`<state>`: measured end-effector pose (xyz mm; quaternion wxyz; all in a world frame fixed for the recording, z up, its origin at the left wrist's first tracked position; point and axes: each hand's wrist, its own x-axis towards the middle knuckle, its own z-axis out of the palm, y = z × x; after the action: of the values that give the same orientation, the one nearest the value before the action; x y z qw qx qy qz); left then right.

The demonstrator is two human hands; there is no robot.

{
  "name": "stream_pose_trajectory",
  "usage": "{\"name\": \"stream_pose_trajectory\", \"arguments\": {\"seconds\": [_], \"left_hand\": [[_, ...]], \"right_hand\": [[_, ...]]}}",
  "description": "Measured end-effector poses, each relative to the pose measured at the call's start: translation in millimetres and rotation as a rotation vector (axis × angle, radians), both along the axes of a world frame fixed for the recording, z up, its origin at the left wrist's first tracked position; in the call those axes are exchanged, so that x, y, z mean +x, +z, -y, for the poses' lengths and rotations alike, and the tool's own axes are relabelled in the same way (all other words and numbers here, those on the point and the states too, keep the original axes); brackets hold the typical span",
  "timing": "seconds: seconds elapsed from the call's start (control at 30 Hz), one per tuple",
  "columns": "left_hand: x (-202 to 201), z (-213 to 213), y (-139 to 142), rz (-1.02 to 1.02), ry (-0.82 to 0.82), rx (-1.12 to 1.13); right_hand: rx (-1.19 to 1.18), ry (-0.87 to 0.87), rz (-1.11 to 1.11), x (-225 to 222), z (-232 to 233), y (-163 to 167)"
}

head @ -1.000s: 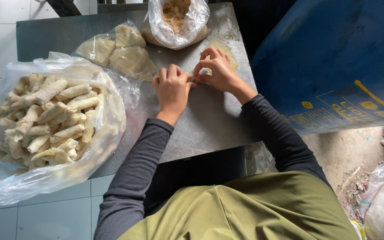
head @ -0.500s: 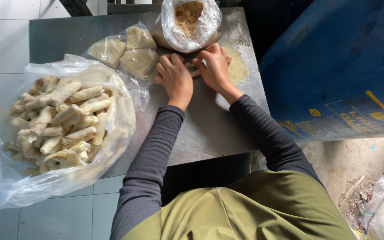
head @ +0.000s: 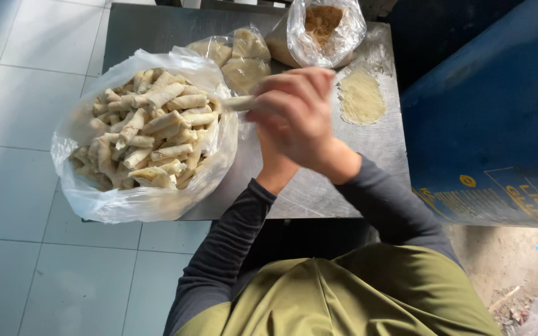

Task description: The person pinches a portion of brown filling from a plastic-lined container, places it onto a flat dough wrapper on the stainless steel table, and folds and rolls the wrapper around the filling by hand. The finished filled roll is placed into a large plastic bag holding a pile of similar rolls.

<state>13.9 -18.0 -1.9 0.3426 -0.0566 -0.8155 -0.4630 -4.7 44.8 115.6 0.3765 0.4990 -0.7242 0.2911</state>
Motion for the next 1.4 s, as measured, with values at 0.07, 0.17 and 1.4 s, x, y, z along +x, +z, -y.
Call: {"name": "stream_pose_trajectory", "arguments": {"seconds": [0.07, 0.17, 1.4], "left_hand": [[-1.2, -5.2, -8.7, -0.030, -0.302, 0.306], [-7.8, -16.5, -15.3, 0.177, -0.038, -0.112], [-72.1, -104.7, 5.9, 0.380, 0.108, -0.453]], "right_hand": [[0.050, 0.043, -0.125, 4.9, 42.3, 9.6], [0.177, 0.012, -0.136, -8.4, 103.1, 20.3], [0.115, -0.745, 0.471, -103.3, -215.7, -53.7]]}}
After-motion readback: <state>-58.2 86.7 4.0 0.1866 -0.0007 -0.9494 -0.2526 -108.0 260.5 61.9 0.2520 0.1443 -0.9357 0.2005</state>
